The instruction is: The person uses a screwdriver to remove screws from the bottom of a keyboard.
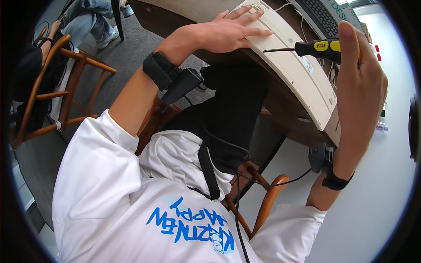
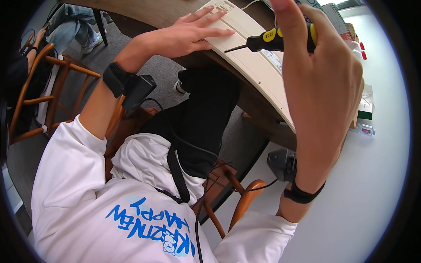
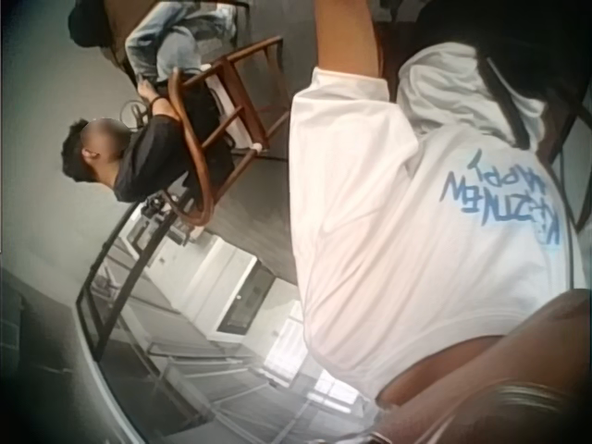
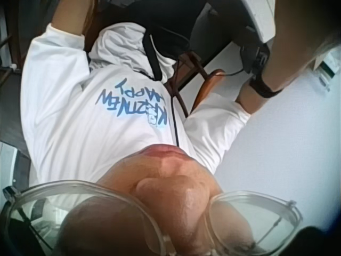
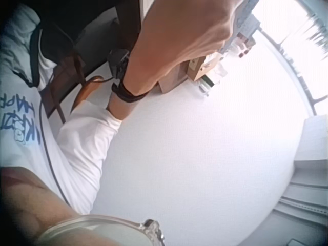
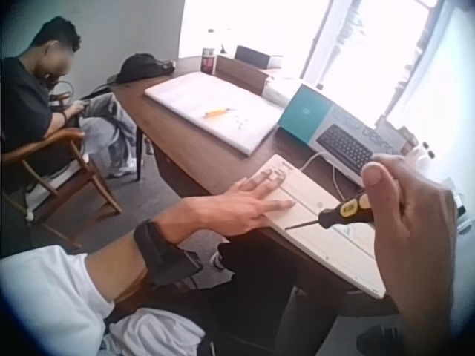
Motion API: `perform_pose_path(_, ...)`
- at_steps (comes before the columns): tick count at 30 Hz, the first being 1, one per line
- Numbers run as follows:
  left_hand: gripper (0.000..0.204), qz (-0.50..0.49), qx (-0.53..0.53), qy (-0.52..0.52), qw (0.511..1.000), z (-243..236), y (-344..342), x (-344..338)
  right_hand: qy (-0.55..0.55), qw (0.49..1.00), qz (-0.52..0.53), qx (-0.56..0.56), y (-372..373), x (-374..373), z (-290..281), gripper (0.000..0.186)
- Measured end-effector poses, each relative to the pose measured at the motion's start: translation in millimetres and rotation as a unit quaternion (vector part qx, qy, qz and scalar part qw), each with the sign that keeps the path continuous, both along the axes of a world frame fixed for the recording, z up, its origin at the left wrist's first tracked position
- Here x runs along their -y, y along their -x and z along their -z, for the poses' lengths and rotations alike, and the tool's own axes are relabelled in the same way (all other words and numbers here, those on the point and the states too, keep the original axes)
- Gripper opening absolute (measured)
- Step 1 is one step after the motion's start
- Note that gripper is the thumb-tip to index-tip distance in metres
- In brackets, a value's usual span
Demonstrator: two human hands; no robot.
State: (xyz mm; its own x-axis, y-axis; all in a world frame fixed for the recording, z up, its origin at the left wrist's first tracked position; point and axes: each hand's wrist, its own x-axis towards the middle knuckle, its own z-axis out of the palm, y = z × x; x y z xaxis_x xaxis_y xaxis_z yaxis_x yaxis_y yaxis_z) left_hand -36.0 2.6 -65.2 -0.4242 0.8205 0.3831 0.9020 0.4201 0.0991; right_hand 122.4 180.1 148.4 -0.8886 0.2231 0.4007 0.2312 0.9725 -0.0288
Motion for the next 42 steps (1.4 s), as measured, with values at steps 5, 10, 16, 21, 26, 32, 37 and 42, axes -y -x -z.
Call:
perform_pose_path(5,0.051,0.015,0.001,-0.007,1.0,-2,1,0,0.018,0.999,-0.032,-0.003,-8,-4,4,0.061)
perform_pose_path(10,0.053,0.06,0.187,0.069,0.978,-35,-5,0,0.102,0.964,-0.235,-0.074,-8,-10,8,0.059)
perform_pose_path(16,0.052,0.01,0.012,-0.003,1.0,-8,-3,1,-0.009,0.992,0.085,0.093,-6,11,-8,0.056)
perform_pose_path(21,0.053,-0.018,0.061,0.038,0.997,-19,-10,-1,0.062,0.988,-0.139,-0.018,-18,0,4,0.048)
perform_pose_path(26,0.053,-0.015,0.069,0.029,0.997,-17,-9,1,0.116,0.972,-0.199,-0.045,-17,9,10,0.041)
perform_pose_path(32,0.053,-0.02,0.067,0.029,0.997,-18,-10,0,0.07,0.992,-0.105,0.003,-13,9,5,0.045)
perform_pose_path(37,0.052,-0.007,0.072,0.019,0.997,-19,-10,-1,0.057,0.983,-0.164,-0.053,-17,2,8,0.044)
perform_pose_path(42,0.051,-0.028,0.074,0.038,0.996,-20,-12,-1,0.028,0.99,-0.135,-0.036,-16,8,5,0.044)
